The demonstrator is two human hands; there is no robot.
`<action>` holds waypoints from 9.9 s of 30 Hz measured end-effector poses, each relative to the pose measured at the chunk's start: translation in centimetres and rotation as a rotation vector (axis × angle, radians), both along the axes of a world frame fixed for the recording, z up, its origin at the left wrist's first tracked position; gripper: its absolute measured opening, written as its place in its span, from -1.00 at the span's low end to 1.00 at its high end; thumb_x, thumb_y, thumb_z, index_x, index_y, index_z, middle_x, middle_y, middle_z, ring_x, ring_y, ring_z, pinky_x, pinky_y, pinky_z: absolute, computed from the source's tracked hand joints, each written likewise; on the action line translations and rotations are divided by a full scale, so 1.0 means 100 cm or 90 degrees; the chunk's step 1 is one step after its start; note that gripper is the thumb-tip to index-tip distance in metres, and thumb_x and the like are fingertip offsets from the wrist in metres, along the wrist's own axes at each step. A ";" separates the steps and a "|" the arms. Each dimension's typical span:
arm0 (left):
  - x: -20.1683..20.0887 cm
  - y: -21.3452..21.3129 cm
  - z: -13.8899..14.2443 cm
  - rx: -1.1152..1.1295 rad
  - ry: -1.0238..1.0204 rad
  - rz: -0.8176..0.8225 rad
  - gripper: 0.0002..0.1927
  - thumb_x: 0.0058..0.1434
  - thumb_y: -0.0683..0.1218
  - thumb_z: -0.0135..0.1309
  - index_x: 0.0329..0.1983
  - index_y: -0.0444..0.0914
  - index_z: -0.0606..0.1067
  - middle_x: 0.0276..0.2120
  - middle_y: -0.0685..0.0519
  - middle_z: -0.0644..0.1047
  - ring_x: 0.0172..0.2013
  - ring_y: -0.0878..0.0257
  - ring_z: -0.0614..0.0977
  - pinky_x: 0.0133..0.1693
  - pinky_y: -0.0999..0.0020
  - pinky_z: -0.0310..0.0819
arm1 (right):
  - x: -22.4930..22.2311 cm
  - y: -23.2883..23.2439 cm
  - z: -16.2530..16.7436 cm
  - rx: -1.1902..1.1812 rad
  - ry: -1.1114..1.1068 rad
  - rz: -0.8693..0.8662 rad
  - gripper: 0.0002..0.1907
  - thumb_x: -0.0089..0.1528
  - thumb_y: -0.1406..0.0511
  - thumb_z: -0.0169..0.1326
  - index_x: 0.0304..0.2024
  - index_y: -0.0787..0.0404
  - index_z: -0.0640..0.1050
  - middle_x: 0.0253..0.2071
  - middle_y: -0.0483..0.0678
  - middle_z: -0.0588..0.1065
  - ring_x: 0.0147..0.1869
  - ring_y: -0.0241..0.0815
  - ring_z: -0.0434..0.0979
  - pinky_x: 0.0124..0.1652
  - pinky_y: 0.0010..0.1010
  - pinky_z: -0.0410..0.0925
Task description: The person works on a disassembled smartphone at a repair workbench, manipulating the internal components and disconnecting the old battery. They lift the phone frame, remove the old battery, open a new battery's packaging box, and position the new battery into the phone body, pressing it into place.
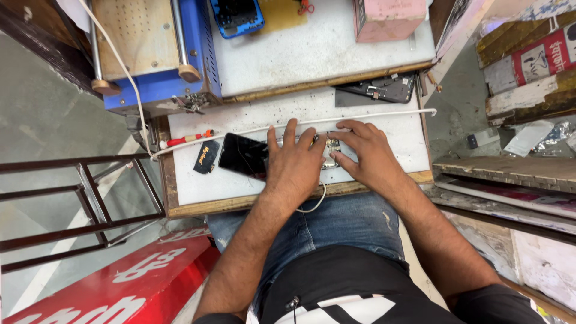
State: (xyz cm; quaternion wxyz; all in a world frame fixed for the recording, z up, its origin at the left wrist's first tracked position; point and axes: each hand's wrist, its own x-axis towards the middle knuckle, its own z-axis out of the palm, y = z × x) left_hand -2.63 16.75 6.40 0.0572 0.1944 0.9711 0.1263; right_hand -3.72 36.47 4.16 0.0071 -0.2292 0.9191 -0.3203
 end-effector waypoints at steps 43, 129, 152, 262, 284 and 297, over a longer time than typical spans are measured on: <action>0.005 0.017 0.001 0.038 -0.089 0.084 -0.17 0.04 0.18 0.34 0.32 -0.21 0.33 0.25 -0.16 0.33 0.39 -0.22 0.14 0.27 -0.58 -0.15 | -0.008 -0.009 -0.005 -0.010 0.022 -0.094 -0.75 0.21 0.53 0.00 -0.12 0.27 0.60 -0.08 0.10 0.59 0.03 0.14 0.59 0.02 -0.11 0.46; 0.001 -0.001 -0.006 0.025 -0.076 -0.008 -0.29 0.13 0.15 0.30 0.31 -0.17 0.41 0.27 -0.06 0.38 0.40 -0.16 0.16 0.29 -0.55 -0.16 | -0.010 0.008 0.005 -0.003 -0.111 0.036 -0.49 0.16 0.15 0.31 0.16 0.07 0.57 0.21 -0.01 0.50 0.28 0.03 0.46 0.18 -0.14 0.38; 0.018 -0.027 0.001 0.091 -0.045 0.049 -0.47 0.19 0.15 0.24 0.16 -0.19 0.54 0.22 -0.10 0.45 0.38 -0.19 0.18 0.28 -0.57 -0.17 | -0.011 0.003 0.002 0.050 -0.077 0.061 -0.31 0.10 0.06 0.36 0.24 0.07 0.52 0.28 0.06 0.41 0.34 0.12 0.36 0.29 -0.04 0.24; 0.062 -0.141 -0.056 0.450 0.263 0.311 -0.88 0.34 -0.19 0.20 -0.10 -0.33 0.63 -0.25 -0.09 0.68 -0.19 0.07 0.74 -0.13 0.25 0.63 | -0.010 -0.016 -0.003 0.161 0.036 0.085 -0.57 0.25 0.12 0.22 0.17 0.00 0.61 0.37 -0.03 0.36 0.35 0.09 0.28 0.25 -0.04 0.20; 0.062 -0.136 -0.049 0.443 0.230 0.350 -0.86 0.33 -0.18 0.19 -0.08 -0.31 0.63 -0.21 -0.09 0.68 -0.18 0.07 0.74 -0.16 0.27 0.63 | -0.004 -0.018 0.003 0.097 -0.013 0.018 -0.66 0.23 0.21 0.24 0.08 -0.04 0.67 0.39 -0.03 0.37 0.36 0.13 0.24 0.25 0.00 0.20; 0.061 -0.135 -0.048 0.446 0.213 0.365 -0.86 0.34 -0.17 0.19 -0.09 -0.31 0.63 -0.26 -0.07 0.68 -0.24 0.11 0.74 -0.23 0.30 0.61 | -0.001 -0.022 0.007 0.077 0.010 -0.019 -0.73 0.25 0.26 0.23 0.02 0.02 0.68 0.33 -0.03 0.43 0.33 0.11 0.33 0.23 -0.02 0.26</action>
